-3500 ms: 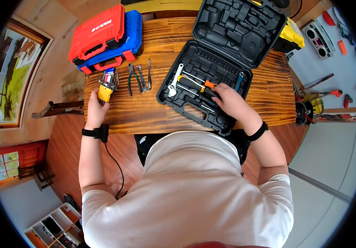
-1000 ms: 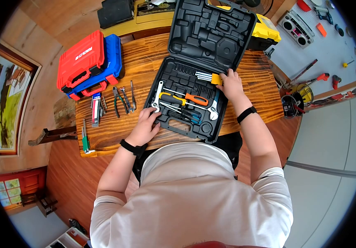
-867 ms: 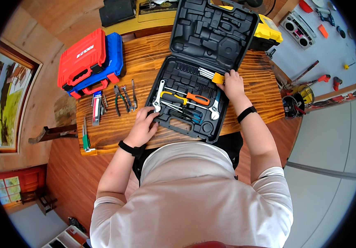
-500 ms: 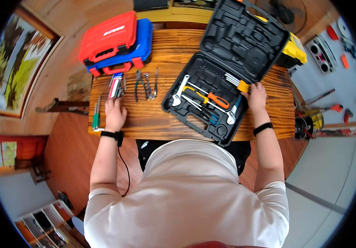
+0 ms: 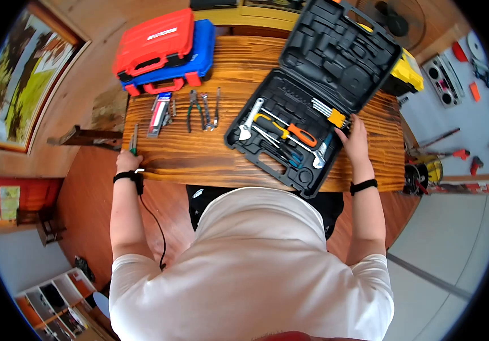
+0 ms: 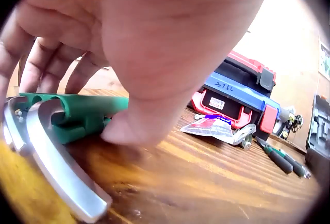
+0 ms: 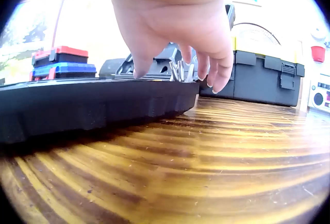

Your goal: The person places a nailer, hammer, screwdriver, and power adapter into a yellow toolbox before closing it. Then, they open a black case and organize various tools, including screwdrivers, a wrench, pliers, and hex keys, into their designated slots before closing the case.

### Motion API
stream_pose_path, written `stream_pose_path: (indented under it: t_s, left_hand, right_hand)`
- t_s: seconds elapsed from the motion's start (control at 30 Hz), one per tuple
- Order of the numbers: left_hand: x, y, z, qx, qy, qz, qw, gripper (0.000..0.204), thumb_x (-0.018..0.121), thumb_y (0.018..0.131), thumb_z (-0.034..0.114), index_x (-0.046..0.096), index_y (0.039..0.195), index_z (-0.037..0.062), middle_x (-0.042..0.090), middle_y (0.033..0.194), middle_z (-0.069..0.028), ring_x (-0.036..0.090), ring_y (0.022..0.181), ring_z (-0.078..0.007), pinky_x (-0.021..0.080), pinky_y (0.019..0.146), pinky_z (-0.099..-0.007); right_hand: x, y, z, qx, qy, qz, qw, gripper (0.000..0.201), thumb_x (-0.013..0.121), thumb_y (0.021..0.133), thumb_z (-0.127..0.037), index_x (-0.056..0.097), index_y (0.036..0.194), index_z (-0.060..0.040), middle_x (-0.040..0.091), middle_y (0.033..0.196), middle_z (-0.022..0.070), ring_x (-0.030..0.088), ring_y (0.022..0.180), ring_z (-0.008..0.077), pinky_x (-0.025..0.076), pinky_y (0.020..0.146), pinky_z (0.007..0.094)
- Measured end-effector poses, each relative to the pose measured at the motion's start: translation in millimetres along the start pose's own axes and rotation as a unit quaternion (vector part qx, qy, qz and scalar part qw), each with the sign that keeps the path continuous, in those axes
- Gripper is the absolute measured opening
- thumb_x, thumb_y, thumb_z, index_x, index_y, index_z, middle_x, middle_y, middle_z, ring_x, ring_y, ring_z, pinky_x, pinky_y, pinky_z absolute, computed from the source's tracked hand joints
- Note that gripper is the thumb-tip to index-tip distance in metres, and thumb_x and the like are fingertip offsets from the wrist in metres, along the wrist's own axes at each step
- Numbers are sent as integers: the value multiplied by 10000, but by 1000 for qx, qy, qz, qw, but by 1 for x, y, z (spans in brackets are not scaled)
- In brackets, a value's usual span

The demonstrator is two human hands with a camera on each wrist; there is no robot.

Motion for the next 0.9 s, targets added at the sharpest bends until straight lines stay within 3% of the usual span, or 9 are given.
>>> stream_pose_path:
  t_s: [0.1, 0.33, 0.43, 0.5, 0.57, 0.63, 0.77, 0.83, 0.9]
  left_hand:
    - [17, 20, -12, 66, -45, -18, 997, 759, 849, 757, 300, 486, 1248, -149, 704, 1130, -313, 700, 1079, -413, 580, 923, -452]
    - [3, -17, 12, -12, -181, -22, 983, 670, 689, 907, 210, 363, 1357, -164, 719, 1022, -253, 747, 838, -326, 601, 691, -401]
    - [10, -8, 0, 26, -221, -8, 975, 536, 655, 923, 191, 428, 1293, -122, 710, 955, -210, 700, 706, -267, 568, 617, -377]
    - [29, 17, -14, 64, -333, -58, 939, 271, 621, 930, 168, 483, 1104, 12, 609, 791, -101, 606, 587, -202, 451, 471, -350]
    - [-7, -47, 29, 30, -407, -119, 905, 160, 572, 956, 157, 472, 1024, 52, 546, 779, -60, 547, 590, -162, 383, 468, -313]
    - [-19, -77, 61, 84, -524, -180, 828, 172, 523, 971, 127, 516, 1125, 51, 534, 813, -34, 539, 629, -145, 399, 504, -297]
    - [-67, -139, 141, 296, -453, -176, 822, 469, 529, 902, 11, 511, 1371, 26, 566, 961, -18, 513, 765, -90, 435, 668, -247]
    - [-83, -170, 184, 413, -427, -144, 792, 553, 526, 849, -58, 493, 1396, 19, 585, 1230, -70, 561, 1105, -154, 450, 986, -293]
    - [-81, -194, 224, 479, -451, -171, 734, 592, 513, 836, -70, 457, 1419, 10, 594, 1276, -84, 564, 1216, -179, 421, 1071, -309]
  right_hand:
    - [-9, -9, 7, 61, 12, 0, 998, 740, 812, 880, -272, 455, 1446, 43, 563, 1388, 279, 535, 1296, 431, 447, 1102, 448]
    - [-7, -18, 12, 139, 46, -74, 987, 777, 747, 938, -269, 366, 1524, 72, 476, 1506, 293, 453, 1416, 404, 387, 1180, 410]
    - [-2, -21, 11, 130, 64, -72, 987, 726, 722, 947, -225, 380, 1521, 60, 455, 1528, 281, 416, 1441, 406, 361, 1198, 412]
    - [-5, -20, 6, 87, 64, -4, 994, 657, 704, 930, -163, 423, 1489, 36, 467, 1510, 263, 413, 1429, 413, 348, 1202, 432]
    - [-12, -16, -10, 44, 72, 36, 996, 578, 698, 916, -138, 481, 1427, 22, 488, 1475, 251, 431, 1402, 412, 358, 1188, 442]
    - [-20, -14, -31, 0, 79, 73, 994, 502, 691, 901, -113, 538, 1364, 8, 509, 1439, 239, 449, 1375, 411, 367, 1175, 452]
    - [-13, -7, -83, -17, 174, -44, 984, 320, 693, 895, -109, 633, 1196, -17, 629, 1213, 215, 585, 1179, 407, 470, 1026, 448]
    - [-4, -9, -123, -4, 335, -162, 928, 352, 681, 967, -150, 604, 1288, -28, 656, 1239, 177, 646, 1168, 294, 531, 988, 387]
    - [15, -14, -154, -7, 468, -292, 834, 419, 613, 1040, -161, 510, 1428, -42, 627, 1342, 133, 590, 1265, 214, 492, 1057, 362]
Point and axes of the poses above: each hand's wrist, its own y-axis towards the middle knuckle, its own x-axis out of the palm, z = x × y, the point moved 6 cm from there along y, towards the middle knuckle
